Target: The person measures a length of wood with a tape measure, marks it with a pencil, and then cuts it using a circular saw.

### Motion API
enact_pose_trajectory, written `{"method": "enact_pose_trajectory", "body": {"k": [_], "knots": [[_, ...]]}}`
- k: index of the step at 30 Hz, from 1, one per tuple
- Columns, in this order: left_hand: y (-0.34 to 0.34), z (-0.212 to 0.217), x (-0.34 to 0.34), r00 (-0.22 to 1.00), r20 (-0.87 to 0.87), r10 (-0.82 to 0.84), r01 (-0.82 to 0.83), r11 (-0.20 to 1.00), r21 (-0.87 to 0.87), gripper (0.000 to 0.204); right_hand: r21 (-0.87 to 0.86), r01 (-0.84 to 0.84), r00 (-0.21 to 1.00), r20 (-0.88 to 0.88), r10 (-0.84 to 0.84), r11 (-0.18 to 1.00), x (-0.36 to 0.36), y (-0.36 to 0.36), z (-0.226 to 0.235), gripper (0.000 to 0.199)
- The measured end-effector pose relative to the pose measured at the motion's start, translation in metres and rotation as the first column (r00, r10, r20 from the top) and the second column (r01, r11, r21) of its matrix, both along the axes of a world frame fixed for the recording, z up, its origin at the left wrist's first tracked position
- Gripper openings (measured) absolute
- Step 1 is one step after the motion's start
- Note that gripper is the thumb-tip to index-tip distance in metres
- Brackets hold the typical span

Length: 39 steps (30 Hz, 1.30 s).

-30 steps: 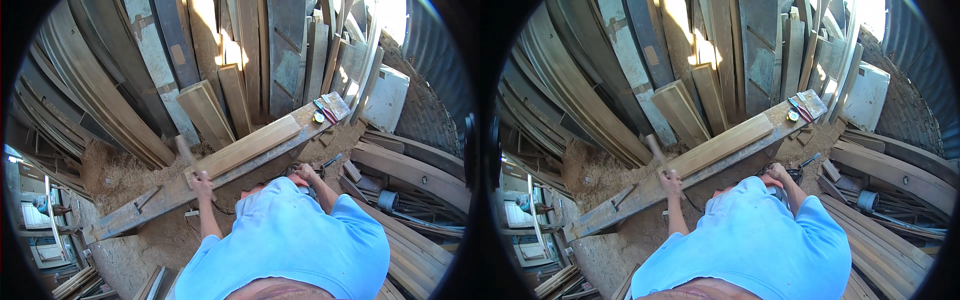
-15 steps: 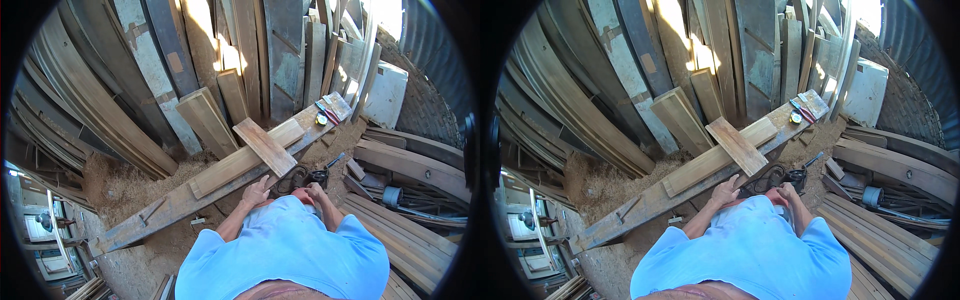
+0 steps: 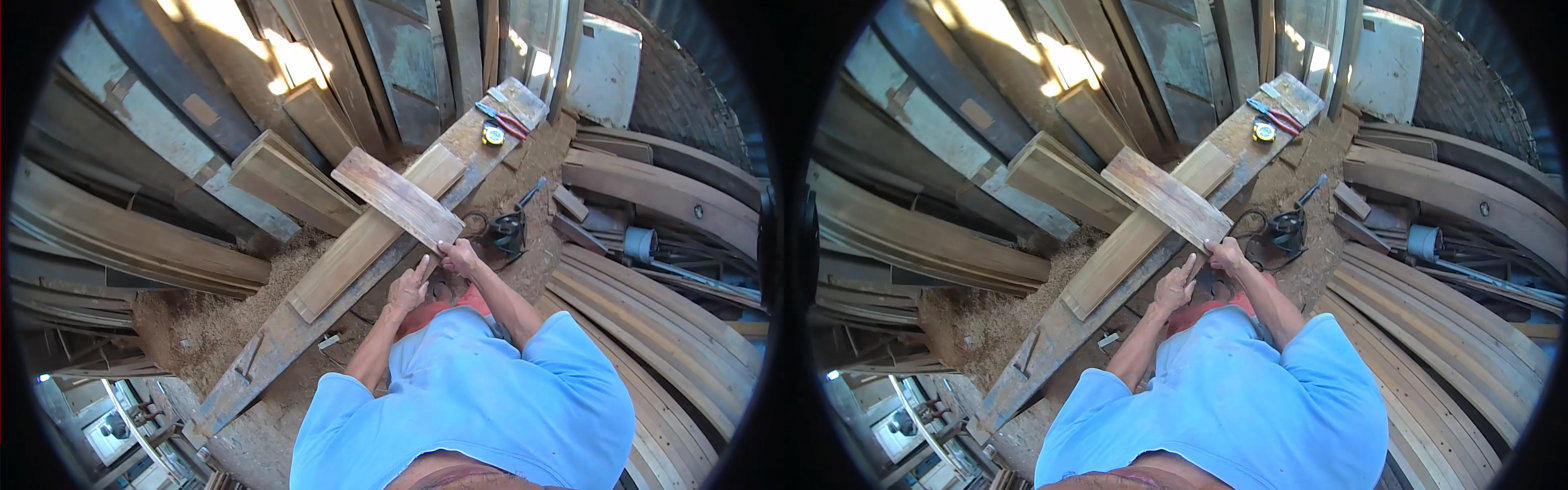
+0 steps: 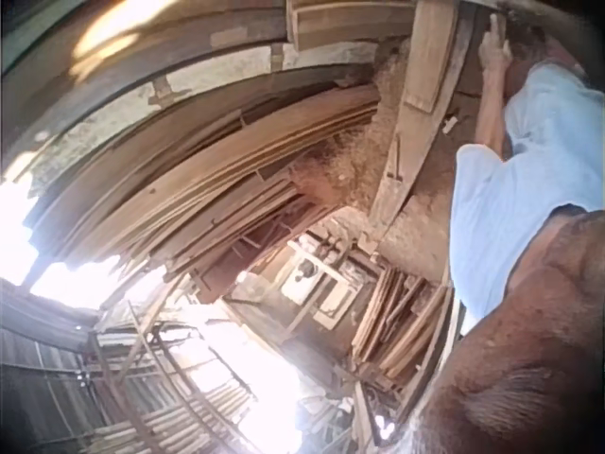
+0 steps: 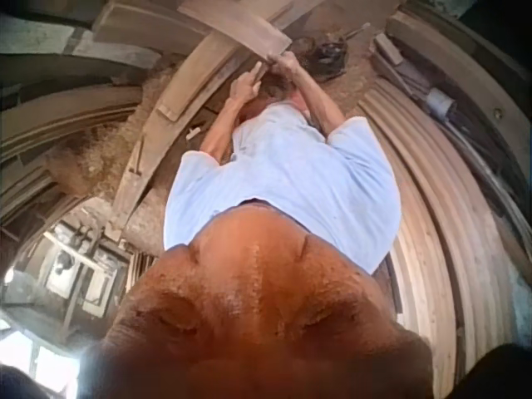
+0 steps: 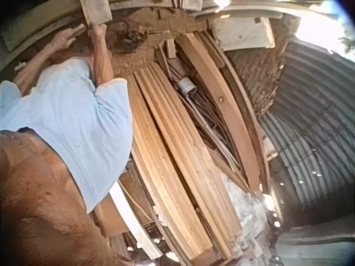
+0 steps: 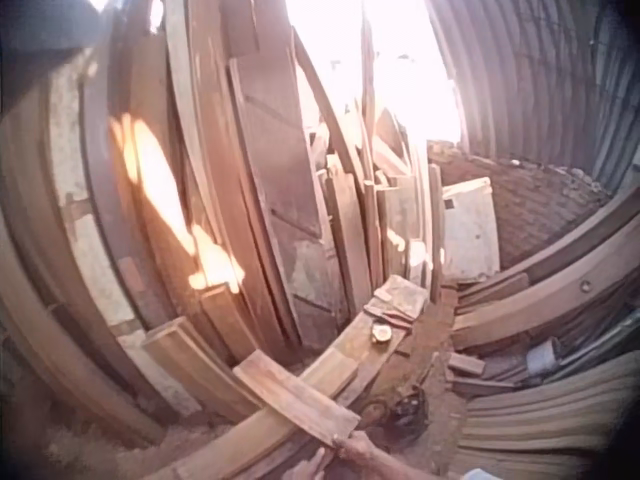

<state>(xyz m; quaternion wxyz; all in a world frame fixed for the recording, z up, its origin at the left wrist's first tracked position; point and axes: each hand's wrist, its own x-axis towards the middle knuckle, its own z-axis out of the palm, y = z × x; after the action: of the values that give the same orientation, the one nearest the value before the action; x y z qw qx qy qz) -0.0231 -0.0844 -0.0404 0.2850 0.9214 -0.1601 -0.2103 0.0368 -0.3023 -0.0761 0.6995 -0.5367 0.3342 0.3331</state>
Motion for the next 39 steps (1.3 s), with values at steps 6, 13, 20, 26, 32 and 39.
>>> {"method": "enact_pose_trajectory", "body": {"k": [6,13,20,26,32,39], "knots": [[-0.004,0.01,0.06,0.966,0.241,-0.094,0.047,0.98,0.195,0.103,-0.07,0.156,0.986,0.065,-0.152,0.985,0.027,0.008,-0.017,0.037],[-0.007,-0.005,0.13,0.976,0.211,-0.054,0.007,0.976,0.217,0.115,-0.12,0.195,0.977,0.11,-0.182,0.973,0.089,0.009,-0.018,0.036],[0.003,-0.018,0.149,0.97,0.209,-0.125,0.083,0.977,0.198,0.106,-0.191,0.043,0.998,0.059,-0.032,0.981,0.107,0.006,-0.018,0.041],[0.005,-0.029,0.154,0.942,0.298,-0.156,0.111,0.98,0.162,0.088,-0.202,0.033,0.992,0.122,-0.008,0.979,0.103,0.002,-0.026,0.044],[-0.001,-0.027,0.153,0.944,0.288,-0.158,0.104,0.976,0.193,0.082,-0.157,0.058,0.984,0.175,-0.03,0.986,0.098,-0.001,-0.031,0.041],[0.001,-0.028,0.155,0.949,0.284,-0.137,0.108,0.987,0.117,0.084,-0.155,0.028,0.988,0.152,-0.004,0.987,0.101,-0.001,-0.016,0.038]]}}
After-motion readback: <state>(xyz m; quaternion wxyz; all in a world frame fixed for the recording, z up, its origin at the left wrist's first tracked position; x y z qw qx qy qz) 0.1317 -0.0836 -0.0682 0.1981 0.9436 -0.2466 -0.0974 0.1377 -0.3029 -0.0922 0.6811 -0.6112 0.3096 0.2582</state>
